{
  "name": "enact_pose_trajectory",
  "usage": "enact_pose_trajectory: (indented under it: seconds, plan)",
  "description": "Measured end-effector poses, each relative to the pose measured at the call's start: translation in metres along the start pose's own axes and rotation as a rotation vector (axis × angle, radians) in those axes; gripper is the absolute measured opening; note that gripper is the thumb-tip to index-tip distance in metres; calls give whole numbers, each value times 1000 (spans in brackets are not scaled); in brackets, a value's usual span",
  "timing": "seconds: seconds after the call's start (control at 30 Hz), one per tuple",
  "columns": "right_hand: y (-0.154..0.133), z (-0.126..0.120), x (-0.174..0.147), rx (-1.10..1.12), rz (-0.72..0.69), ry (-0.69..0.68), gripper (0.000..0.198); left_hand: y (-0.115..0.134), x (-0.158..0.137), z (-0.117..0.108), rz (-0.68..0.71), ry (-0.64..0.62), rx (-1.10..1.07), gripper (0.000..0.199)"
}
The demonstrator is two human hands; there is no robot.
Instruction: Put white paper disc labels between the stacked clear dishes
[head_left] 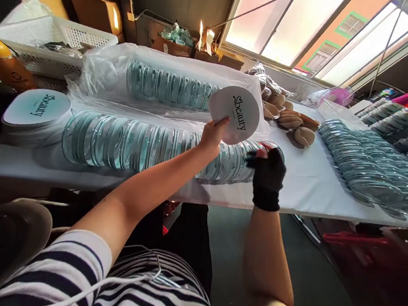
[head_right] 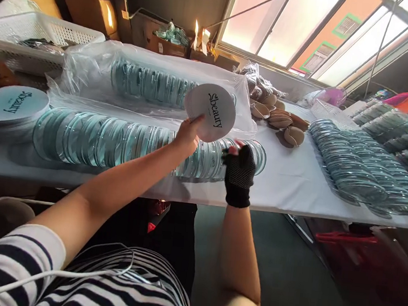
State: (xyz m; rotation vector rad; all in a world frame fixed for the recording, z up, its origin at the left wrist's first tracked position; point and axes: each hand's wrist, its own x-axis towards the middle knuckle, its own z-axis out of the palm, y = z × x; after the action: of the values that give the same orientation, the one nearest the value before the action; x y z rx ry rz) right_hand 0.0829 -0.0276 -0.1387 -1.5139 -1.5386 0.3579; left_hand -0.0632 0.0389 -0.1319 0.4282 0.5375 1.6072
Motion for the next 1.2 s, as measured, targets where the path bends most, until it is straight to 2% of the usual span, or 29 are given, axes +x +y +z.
enact_pose_trajectory:
  seconds: [0.03,0.07,0.17,0.23,0.27,0.33,0.4,0.47,0.5,0.6,0.67,0.73,0.83,0.9,0.97,1.07,1.2]
  plan:
    - [-7,-1,7,-58,-66,140,57,1,-5,2,2,-21,8,4]
    - [-15,0,12,-140,-125,219,60,3,-11,3,6,-35,16,2]
    - [-33,13,13,-400,-307,243,63,9,-27,4,29,-36,32,4]
    - [-42,28,6,-444,-372,228,58,12,-34,2,20,-36,45,8]
    - [-45,34,2,-438,-360,229,54,14,-37,1,6,-43,51,10]
    - [-50,37,-4,-416,-244,288,49,19,-38,-1,-33,-77,67,9]
    - [-52,25,-15,-405,-104,436,46,27,-32,-4,-31,-95,69,6]
    - [-53,0,-36,-437,-49,517,45,37,-21,-8,1,-68,59,5]
    - [-54,-13,-51,-477,-66,478,44,41,-14,-11,14,-46,50,4]
    - [-55,-38,-99,-662,-88,101,39,49,4,-20,-18,-9,10,4]
    - [-55,-29,-117,-742,-85,-81,38,48,9,-25,-53,-24,-10,8]
    - [-56,-4,-116,-786,-84,-173,39,46,8,-27,-67,-27,-18,8]
    - [-52,35,-92,-760,-57,-263,38,47,5,-28,-63,-11,-40,5]
    - [-48,47,-78,-702,-20,-275,36,50,4,-28,-75,11,-69,6]
    - [-43,47,-72,-651,-9,-245,33,53,7,-29,-102,39,-98,10]
    - [-37,42,-69,-569,-84,-198,31,56,9,-28,-139,68,-129,18]
    - [-40,53,-55,-548,-182,-254,30,58,5,-25,-152,100,-122,22]
